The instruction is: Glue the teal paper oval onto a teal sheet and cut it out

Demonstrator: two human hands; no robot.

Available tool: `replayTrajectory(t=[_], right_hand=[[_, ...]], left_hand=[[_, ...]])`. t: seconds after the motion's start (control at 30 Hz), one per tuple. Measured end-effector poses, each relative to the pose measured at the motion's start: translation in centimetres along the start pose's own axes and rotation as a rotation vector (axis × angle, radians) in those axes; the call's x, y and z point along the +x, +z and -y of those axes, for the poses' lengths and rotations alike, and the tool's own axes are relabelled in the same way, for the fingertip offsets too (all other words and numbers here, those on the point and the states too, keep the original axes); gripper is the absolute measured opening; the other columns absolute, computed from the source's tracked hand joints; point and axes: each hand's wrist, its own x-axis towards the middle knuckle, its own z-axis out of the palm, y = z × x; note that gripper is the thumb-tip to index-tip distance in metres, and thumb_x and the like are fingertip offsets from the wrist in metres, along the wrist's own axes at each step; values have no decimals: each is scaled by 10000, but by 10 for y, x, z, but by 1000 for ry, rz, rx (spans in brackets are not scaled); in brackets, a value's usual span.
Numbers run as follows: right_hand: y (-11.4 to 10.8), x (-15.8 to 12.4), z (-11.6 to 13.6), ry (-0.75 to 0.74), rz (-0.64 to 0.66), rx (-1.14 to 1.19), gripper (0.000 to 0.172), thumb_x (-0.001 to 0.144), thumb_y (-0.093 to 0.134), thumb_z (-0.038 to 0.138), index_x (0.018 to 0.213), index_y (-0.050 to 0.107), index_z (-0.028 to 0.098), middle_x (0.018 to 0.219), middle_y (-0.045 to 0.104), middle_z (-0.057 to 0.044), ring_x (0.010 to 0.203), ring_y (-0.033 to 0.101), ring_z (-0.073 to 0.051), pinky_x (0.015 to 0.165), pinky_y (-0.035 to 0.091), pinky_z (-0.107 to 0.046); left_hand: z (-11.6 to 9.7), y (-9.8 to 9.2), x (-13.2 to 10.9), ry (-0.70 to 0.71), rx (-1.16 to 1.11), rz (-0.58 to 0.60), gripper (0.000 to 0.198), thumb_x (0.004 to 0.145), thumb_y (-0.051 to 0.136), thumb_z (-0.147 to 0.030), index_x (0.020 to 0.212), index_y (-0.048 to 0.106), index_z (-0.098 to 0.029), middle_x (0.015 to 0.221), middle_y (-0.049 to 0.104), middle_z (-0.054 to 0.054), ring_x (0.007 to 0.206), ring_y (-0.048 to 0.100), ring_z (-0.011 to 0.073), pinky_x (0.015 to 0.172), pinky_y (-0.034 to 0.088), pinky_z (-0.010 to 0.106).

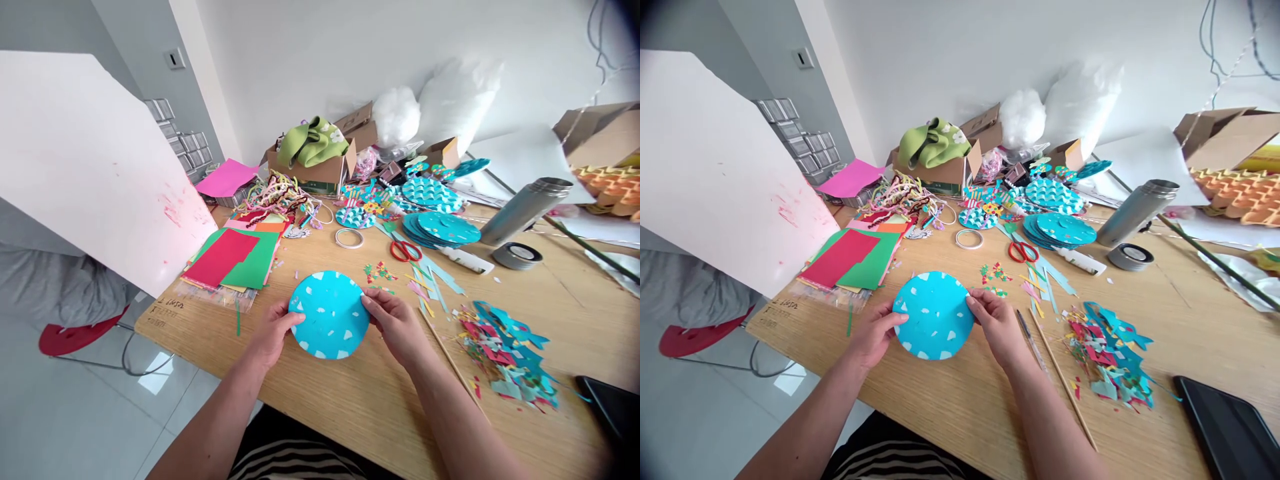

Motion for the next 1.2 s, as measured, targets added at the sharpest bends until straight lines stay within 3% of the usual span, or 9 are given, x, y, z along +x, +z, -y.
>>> replayTrajectory(t=[0.1,0.2,0.33,0.4,0.53,0.7,0.87,1.03,1.2], right_hand=[[-3,-1,2,10,2,-67,423,705,706,557,900,721,182,721,671,-31,616,547,-151,548,421,-261],[-2,-4,5,40,83,-107,442,716,693,561,943,732,184,794,706,-53,689,592,-186,599,449,-283],[2,-6,8,63,175,-123,433,699,712,558,925,740,189,812,717,-50,701,601,-192,623,455,-288],[2,-6,8,94,148,-85,452,719,674,595,923,738,197,795,716,-50,680,601,-196,606,455,-297],[-2,-3,9,114,1,72,471,769,571,661,848,721,221,707,682,-33,617,582,-189,576,451,-304],[-4,-2,12,55,-5,92,383,683,724,570,710,648,196,553,541,19,489,440,-117,450,331,-241],[-5,-3,13,79,34,106,370,671,758,530,750,650,185,588,560,20,505,470,-102,461,361,-226],[-6,-7,11,75,177,-8,364,751,688,539,794,651,180,627,588,15,539,510,-117,493,380,-235],[-6,-7,14,-9,103,-63,391,759,664,562,877,685,190,669,609,8,585,504,-127,513,359,-239]], left_hand=[[-6,-2,1,-55,9,93,336,637,733,-428,831,703,-155,724,672,15,631,564,133,537,413,224],[-14,1,4,-108,99,184,432,683,688,-532,902,703,-159,783,681,38,660,584,153,528,414,231],[-22,15,9,-164,265,307,365,619,766,-434,824,708,-138,662,636,9,570,529,112,527,368,215],[-24,22,13,-171,290,355,338,584,779,-397,768,703,-124,648,635,15,551,516,108,537,363,223],[-25,30,22,-19,228,238,262,601,752,-353,724,694,-129,624,621,-1,542,496,98,548,355,226],[-28,31,29,101,168,128,193,608,729,-300,704,675,-142,611,604,-19,556,487,97,553,354,222],[-32,33,27,3,196,220,219,585,724,-290,746,683,-148,580,575,-37,513,448,82,509,323,209],[-38,42,26,-76,272,388,322,605,749,-361,829,718,-132,670,645,16,625,556,142,602,418,245],[-39,52,26,30,352,349,291,629,703,-365,805,729,-136,627,626,10,596,538,153,552,387,240]])
